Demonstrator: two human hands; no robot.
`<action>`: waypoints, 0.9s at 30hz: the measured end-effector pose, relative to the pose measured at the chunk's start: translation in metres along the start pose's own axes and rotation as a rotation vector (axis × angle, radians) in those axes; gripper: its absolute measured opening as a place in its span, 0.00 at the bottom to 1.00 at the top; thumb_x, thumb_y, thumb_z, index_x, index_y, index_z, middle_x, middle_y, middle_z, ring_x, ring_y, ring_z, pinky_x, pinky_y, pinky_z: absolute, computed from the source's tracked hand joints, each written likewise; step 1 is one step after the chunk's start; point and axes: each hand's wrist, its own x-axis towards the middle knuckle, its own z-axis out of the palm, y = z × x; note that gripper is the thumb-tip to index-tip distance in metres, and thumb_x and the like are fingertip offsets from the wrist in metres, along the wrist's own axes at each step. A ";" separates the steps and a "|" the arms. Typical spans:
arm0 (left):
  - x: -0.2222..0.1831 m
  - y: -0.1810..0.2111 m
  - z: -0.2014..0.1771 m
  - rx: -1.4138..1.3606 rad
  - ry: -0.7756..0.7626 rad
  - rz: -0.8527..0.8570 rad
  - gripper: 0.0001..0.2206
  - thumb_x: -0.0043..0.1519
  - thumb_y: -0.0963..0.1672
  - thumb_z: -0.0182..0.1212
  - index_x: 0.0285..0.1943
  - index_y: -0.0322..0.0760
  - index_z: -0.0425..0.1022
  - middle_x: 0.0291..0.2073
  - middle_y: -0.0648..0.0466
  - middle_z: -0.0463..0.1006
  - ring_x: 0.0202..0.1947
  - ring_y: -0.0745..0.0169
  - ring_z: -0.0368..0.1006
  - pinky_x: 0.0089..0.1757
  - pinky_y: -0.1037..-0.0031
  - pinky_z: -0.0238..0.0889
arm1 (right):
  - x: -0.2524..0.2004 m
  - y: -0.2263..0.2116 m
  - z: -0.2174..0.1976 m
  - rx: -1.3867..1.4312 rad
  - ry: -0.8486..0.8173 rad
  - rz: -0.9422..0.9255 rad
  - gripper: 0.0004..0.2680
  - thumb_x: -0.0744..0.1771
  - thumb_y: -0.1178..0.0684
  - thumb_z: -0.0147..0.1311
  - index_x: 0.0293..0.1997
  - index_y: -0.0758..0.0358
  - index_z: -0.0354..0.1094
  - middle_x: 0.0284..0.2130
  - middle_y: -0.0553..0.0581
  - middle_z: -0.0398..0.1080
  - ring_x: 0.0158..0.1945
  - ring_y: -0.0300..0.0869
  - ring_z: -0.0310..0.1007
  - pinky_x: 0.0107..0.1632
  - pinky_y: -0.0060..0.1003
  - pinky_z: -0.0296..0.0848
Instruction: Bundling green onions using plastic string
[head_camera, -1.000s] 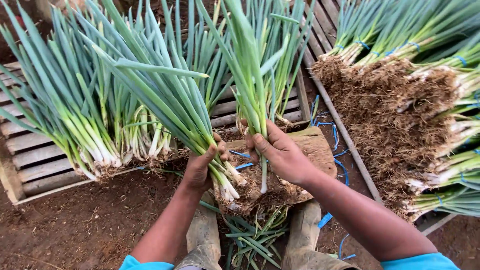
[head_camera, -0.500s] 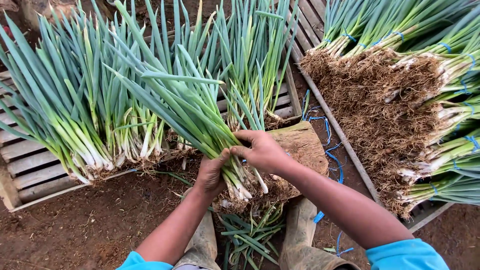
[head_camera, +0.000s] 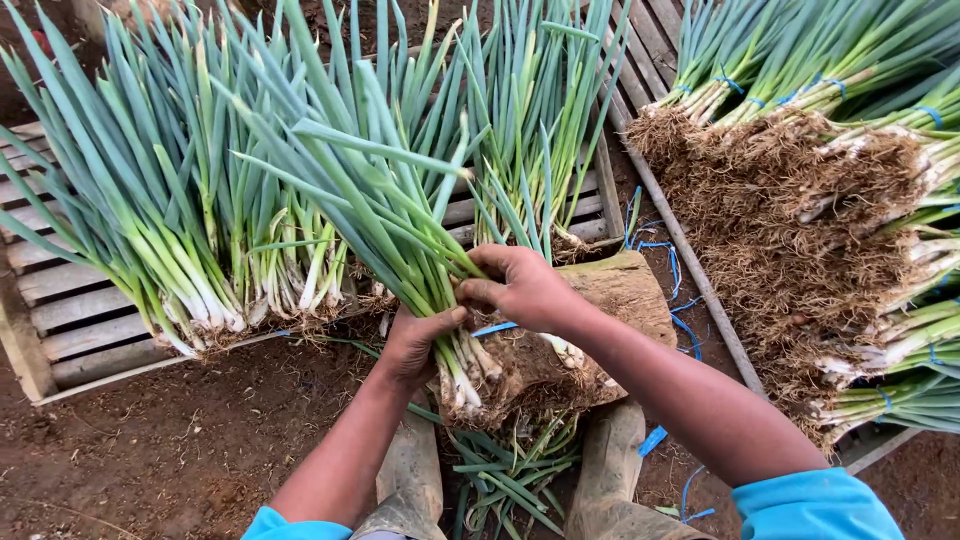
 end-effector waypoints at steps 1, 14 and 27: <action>0.002 0.000 -0.006 -0.002 0.001 0.005 0.22 0.52 0.33 0.71 0.55 0.26 0.71 0.39 0.43 0.81 0.35 0.56 0.76 0.44 0.59 0.74 | 0.003 -0.001 -0.005 -0.003 -0.004 -0.003 0.09 0.67 0.61 0.58 0.51 0.68 0.74 0.37 0.67 0.79 0.39 0.48 0.77 0.46 0.45 0.79; 0.021 0.034 -0.047 -0.265 -0.007 0.226 0.18 0.60 0.36 0.65 0.57 0.39 0.66 0.35 0.56 0.74 0.36 0.64 0.75 0.48 0.64 0.76 | 0.083 0.001 -0.028 0.104 0.258 -0.125 0.10 0.71 0.57 0.52 0.58 0.66 0.62 0.46 0.64 0.71 0.45 0.45 0.74 0.49 0.41 0.77; 0.032 0.018 -0.063 -0.243 0.037 0.226 0.09 0.63 0.41 0.65 0.47 0.32 0.72 0.34 0.48 0.77 0.35 0.55 0.79 0.34 0.71 0.76 | 0.025 0.008 0.045 -0.490 -0.093 -0.339 0.13 0.67 0.56 0.59 0.58 0.64 0.67 0.44 0.62 0.72 0.52 0.51 0.74 0.56 0.48 0.76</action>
